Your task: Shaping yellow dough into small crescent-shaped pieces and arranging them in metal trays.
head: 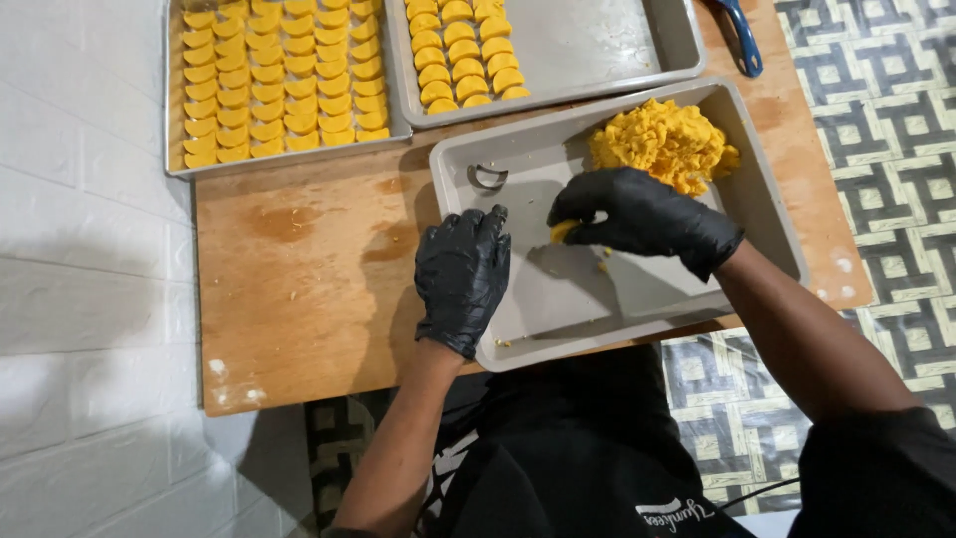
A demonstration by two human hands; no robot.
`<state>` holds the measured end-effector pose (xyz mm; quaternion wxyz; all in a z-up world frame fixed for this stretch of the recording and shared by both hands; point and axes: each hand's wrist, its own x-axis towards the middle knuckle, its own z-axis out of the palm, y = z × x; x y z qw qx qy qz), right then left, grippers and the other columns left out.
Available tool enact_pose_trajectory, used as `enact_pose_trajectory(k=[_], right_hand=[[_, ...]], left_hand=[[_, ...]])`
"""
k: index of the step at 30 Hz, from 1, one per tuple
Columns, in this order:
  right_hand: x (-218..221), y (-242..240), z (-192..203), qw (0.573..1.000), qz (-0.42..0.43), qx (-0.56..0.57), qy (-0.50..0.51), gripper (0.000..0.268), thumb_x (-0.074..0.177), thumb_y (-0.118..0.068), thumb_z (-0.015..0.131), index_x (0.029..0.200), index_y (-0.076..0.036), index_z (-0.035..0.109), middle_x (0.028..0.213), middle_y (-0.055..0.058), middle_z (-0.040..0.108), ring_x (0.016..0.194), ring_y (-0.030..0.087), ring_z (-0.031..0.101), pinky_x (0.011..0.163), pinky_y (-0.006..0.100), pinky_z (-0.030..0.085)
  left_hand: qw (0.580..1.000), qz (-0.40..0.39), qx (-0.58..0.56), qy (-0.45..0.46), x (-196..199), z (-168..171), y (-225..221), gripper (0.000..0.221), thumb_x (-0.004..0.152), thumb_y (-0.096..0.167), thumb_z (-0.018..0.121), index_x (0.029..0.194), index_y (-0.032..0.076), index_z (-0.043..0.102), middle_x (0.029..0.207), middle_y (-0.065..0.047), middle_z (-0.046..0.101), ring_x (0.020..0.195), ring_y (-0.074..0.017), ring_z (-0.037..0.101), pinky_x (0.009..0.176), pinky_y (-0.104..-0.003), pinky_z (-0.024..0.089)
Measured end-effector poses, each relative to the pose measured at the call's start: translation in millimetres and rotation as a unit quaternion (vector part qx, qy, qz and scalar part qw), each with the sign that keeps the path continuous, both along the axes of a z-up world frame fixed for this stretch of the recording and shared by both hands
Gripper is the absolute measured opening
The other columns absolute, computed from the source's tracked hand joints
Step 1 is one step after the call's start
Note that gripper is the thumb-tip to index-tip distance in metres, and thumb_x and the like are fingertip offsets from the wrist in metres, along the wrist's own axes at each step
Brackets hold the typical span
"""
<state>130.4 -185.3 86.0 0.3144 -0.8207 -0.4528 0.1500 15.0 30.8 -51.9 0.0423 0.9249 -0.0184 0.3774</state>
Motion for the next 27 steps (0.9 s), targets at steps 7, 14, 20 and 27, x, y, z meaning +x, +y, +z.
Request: enact_pose_trajectory(k=[7, 14, 20, 27], right_hand=[[116, 16, 32, 0.998, -0.054, 0.018, -0.021, 0.029, 0.084, -0.025, 0.088, 0.11, -0.017, 0.076, 0.088, 0.006, 0.074, 0.082, 0.024, 0.069, 0.077, 0.038, 0.054], [191, 59, 34, 0.992, -0.047, -0.111, 0.045, 0.021, 0.095, -0.023, 0.074, 0.112, -0.013, 0.077, 0.095, 0.002, 0.078, 0.086, 0.013, 0.07, 0.088, 0.031, 0.056], [221, 72, 8, 0.977, -0.031, -0.197, 0.077, 0.024, 0.09, -0.027, 0.076, 0.112, -0.019, 0.079, 0.109, -0.002, 0.079, 0.101, 0.015, 0.07, 0.096, 0.034, 0.053], [224, 74, 4, 0.966, -0.028, -0.222, 0.126, 0.025, 0.088, -0.025, 0.077, 0.112, -0.02, 0.078, 0.11, -0.004, 0.081, 0.102, 0.012, 0.071, 0.098, 0.031, 0.053]], left_hand=[[0.999, 0.029, 0.032, -0.008, -9, 50, -1, 0.029, 0.094, 0.039, 0.069, 0.121, 0.031, 0.073, 0.11, -0.002, 0.071, 0.104, -0.0239, 0.069, 0.097, -0.044, 0.054], [0.996, -0.054, -0.047, 0.059, -10, 105, 1, 0.018, 0.098, 0.015, 0.06, 0.107, 0.015, 0.075, 0.086, -0.005, 0.064, 0.077, -0.0303, 0.062, 0.065, -0.046, 0.046], [0.988, -0.063, -0.089, 0.106, -3, 102, 4, 0.02, 0.096, 0.016, 0.063, 0.111, 0.015, 0.076, 0.087, -0.004, 0.066, 0.079, -0.0307, 0.062, 0.065, -0.046, 0.045], [0.984, -0.075, -0.108, 0.12, 4, 104, 8, 0.021, 0.096, 0.016, 0.064, 0.113, 0.012, 0.075, 0.087, -0.006, 0.068, 0.079, -0.0324, 0.063, 0.063, -0.047, 0.045]])
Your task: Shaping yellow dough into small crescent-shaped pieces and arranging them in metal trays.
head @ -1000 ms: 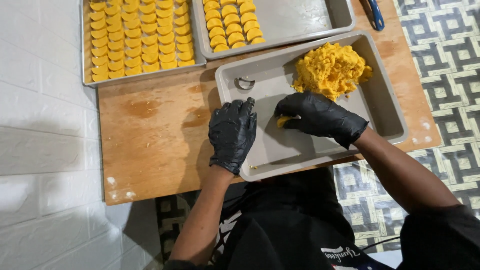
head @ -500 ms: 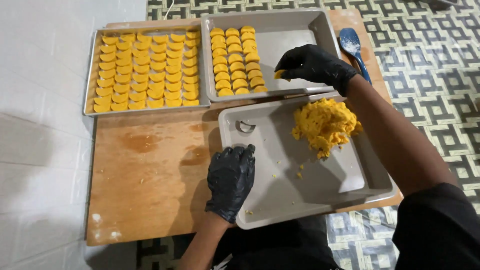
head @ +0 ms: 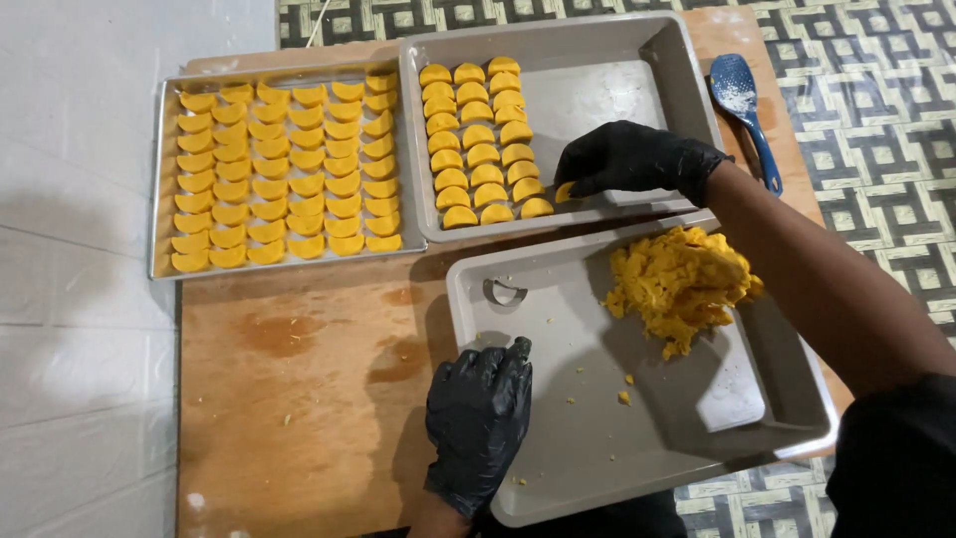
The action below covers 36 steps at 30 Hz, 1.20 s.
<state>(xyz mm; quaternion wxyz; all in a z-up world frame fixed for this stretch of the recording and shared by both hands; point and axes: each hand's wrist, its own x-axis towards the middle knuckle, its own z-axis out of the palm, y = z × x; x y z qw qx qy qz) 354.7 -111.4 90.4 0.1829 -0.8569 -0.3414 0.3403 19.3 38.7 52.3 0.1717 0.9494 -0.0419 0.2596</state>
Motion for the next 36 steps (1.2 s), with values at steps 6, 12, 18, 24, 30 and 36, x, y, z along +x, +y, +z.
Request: enact_pose_trajectory(k=[6, 12, 18, 24, 30, 36], right_hand=[[-2, 2, -5, 0.999, 0.027, -0.022, -0.003, 0.032, 0.088, -0.025, 0.076, 0.12, -0.022, 0.077, 0.12, -0.002, 0.078, 0.11, 0.017, 0.072, 0.104, 0.034, 0.053], [-1, -7, -5, 0.982, 0.086, 0.065, -0.153, 0.028, 0.091, -0.012, 0.075, 0.116, -0.025, 0.078, 0.105, 0.006, 0.07, 0.091, 0.022, 0.068, 0.077, 0.035, 0.058], [-59, -31, 51, 0.917, 0.139, 0.207, -0.311, 0.019, 0.097, -0.009, 0.074, 0.116, -0.012, 0.075, 0.101, 0.007, 0.07, 0.074, 0.024, 0.069, 0.067, 0.039, 0.055], [-184, -73, -6, 0.822, 0.143, 0.243, -0.495, 0.026, 0.096, -0.021, 0.071, 0.118, -0.007, 0.071, 0.108, 0.016, 0.071, 0.103, 0.037, 0.07, 0.083, 0.043, 0.06], [-205, -84, -82, 0.609, 0.166, -0.048, -0.774, 0.027, 0.091, 0.005, 0.058, 0.117, 0.005, 0.067, 0.106, 0.032, 0.066, 0.073, 0.044, 0.065, 0.055, 0.046, 0.052], [-230, -104, -107, 0.554, 0.152, -0.103, -0.812, 0.023, 0.093, 0.001, 0.053, 0.109, 0.005, 0.069, 0.092, 0.028, 0.066, 0.058, 0.036, 0.061, 0.049, 0.039, 0.048]], left_hand=[[1.0, 0.001, -0.003, 0.012, 3, -3, 0, 0.019, 0.096, 0.018, 0.066, 0.112, 0.014, 0.075, 0.087, -0.003, 0.068, 0.077, -0.0293, 0.062, 0.06, -0.045, 0.042], [1.0, 0.008, 0.007, 0.007, 1, -3, -1, 0.019, 0.098, 0.02, 0.064, 0.111, 0.014, 0.075, 0.088, -0.003, 0.067, 0.079, -0.029, 0.062, 0.061, -0.045, 0.042], [0.984, 0.04, 0.166, 0.042, 12, 4, -1, 0.024, 0.1, 0.024, 0.057, 0.121, 0.017, 0.068, 0.099, -0.006, 0.061, 0.075, -0.0279, 0.057, 0.06, -0.043, 0.047], [0.985, 0.021, 0.168, -0.016, 46, -18, 2, 0.027, 0.09, 0.015, 0.071, 0.118, 0.013, 0.071, 0.101, -0.014, 0.068, 0.097, -0.0323, 0.065, 0.082, -0.041, 0.054], [0.982, 0.023, 0.177, 0.063, 52, -20, 1, 0.032, 0.085, 0.006, 0.065, 0.115, 0.016, 0.069, 0.092, -0.004, 0.067, 0.083, -0.024, 0.068, 0.067, -0.031, 0.058], [0.983, 0.019, 0.182, 0.02, 50, -44, 4, 0.029, 0.091, 0.012, 0.06, 0.117, 0.019, 0.069, 0.089, -0.002, 0.065, 0.088, -0.0243, 0.067, 0.074, -0.032, 0.058]])
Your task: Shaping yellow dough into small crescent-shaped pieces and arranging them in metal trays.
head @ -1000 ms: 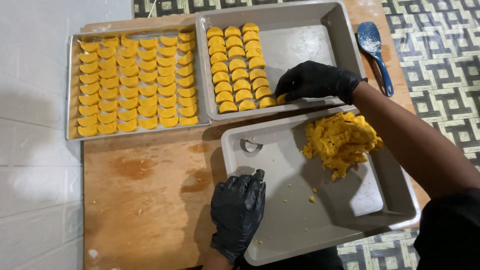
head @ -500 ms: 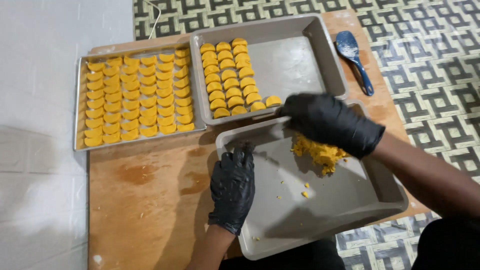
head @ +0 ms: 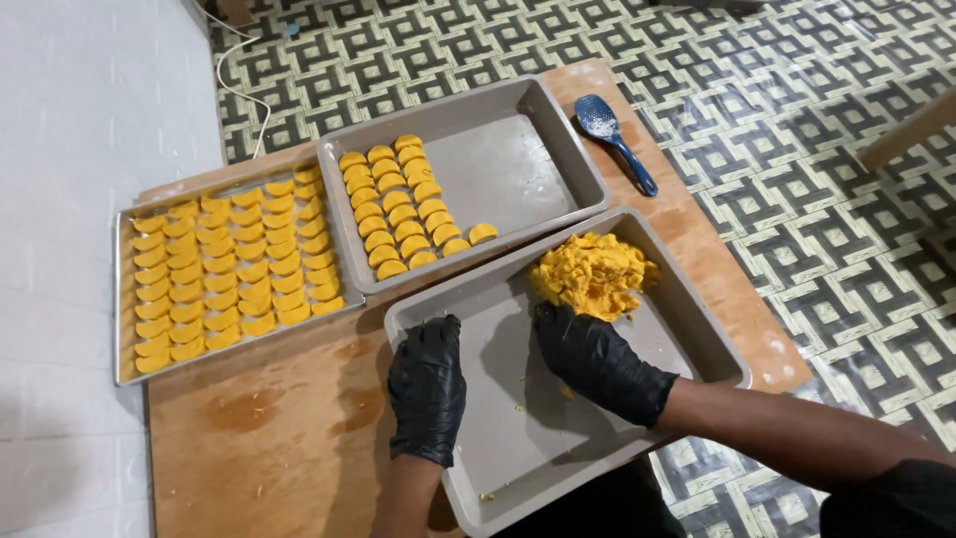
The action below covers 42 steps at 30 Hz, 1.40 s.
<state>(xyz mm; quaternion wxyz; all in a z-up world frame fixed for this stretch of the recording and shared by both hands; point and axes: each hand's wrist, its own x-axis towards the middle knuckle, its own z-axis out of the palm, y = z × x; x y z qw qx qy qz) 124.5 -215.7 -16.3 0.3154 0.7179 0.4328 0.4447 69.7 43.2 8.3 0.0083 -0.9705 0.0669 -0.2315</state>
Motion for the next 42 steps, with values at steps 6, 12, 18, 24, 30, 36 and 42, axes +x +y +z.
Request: enact_pose_trajectory(k=[6, 12, 18, 24, 30, 36, 42], right_hand=[[-25, -22, 45, 0.769, 0.04, 0.311, 0.556, 0.016, 0.099, -0.008, 0.063, 0.11, 0.001, 0.071, 0.093, 0.027, 0.072, 0.078, 0.049, 0.069, 0.061, 0.05, 0.059], [-38, -49, 100, 0.71, 0.053, 0.384, 0.588, 0.021, 0.097, -0.019, 0.067, 0.113, -0.01, 0.078, 0.102, 0.014, 0.074, 0.096, 0.037, 0.072, 0.08, 0.046, 0.058], [-52, -32, 59, 0.718, 0.065, 0.326, 0.611, 0.021, 0.095, -0.026, 0.067, 0.111, -0.016, 0.077, 0.103, 0.006, 0.074, 0.096, 0.032, 0.072, 0.078, 0.043, 0.059], [-48, -27, 23, 0.805, 0.034, 0.231, 0.546, 0.016, 0.097, -0.019, 0.066, 0.11, -0.015, 0.074, 0.1, 0.01, 0.071, 0.088, 0.034, 0.071, 0.072, 0.046, 0.059], [-21, 8, 34, 0.694, 0.092, 0.313, 0.641, 0.022, 0.102, -0.025, 0.059, 0.115, -0.014, 0.073, 0.107, 0.007, 0.07, 0.103, 0.033, 0.069, 0.081, 0.042, 0.058], [-41, 22, 32, 0.726, 0.113, 0.23, 0.639, 0.014, 0.095, -0.017, 0.066, 0.103, -0.009, 0.074, 0.097, 0.016, 0.07, 0.092, 0.039, 0.069, 0.075, 0.047, 0.06], [-60, 33, 21, 0.749, 0.075, 0.256, 0.606, 0.017, 0.1, -0.024, 0.061, 0.097, -0.008, 0.067, 0.085, 0.015, 0.063, 0.081, 0.044, 0.065, 0.062, 0.052, 0.057]], left_hand=[[0.999, -0.031, -0.04, -0.003, -9, 35, -4, 0.024, 0.099, 0.016, 0.06, 0.121, 0.013, 0.07, 0.089, -0.007, 0.069, 0.09, -0.0269, 0.07, 0.079, -0.035, 0.059], [0.998, -0.04, -0.048, -0.024, -3, 7, -2, 0.021, 0.101, 0.02, 0.06, 0.117, 0.015, 0.071, 0.089, -0.005, 0.067, 0.092, -0.0259, 0.069, 0.083, -0.036, 0.058], [0.997, -0.036, -0.052, -0.037, -2, -2, -1, 0.02, 0.101, 0.022, 0.061, 0.117, 0.015, 0.071, 0.093, -0.006, 0.069, 0.096, -0.0265, 0.069, 0.087, -0.037, 0.057], [0.997, -0.029, -0.063, -0.02, -5, 3, -1, 0.022, 0.1, 0.023, 0.06, 0.12, 0.017, 0.068, 0.093, -0.004, 0.068, 0.097, -0.0262, 0.069, 0.087, -0.038, 0.057], [0.993, -0.031, -0.11, -0.026, -7, 5, -2, 0.022, 0.101, 0.023, 0.063, 0.12, 0.014, 0.069, 0.099, -0.008, 0.069, 0.102, -0.0289, 0.069, 0.092, -0.04, 0.056], [0.995, -0.018, -0.096, 0.004, -4, -8, 0, 0.023, 0.101, 0.028, 0.061, 0.12, 0.017, 0.068, 0.102, -0.006, 0.07, 0.105, -0.0275, 0.068, 0.096, -0.04, 0.054], [0.993, -0.012, -0.115, 0.015, -5, -3, -1, 0.022, 0.101, 0.026, 0.061, 0.119, 0.015, 0.068, 0.103, -0.007, 0.072, 0.107, -0.0288, 0.069, 0.098, -0.041, 0.053]])
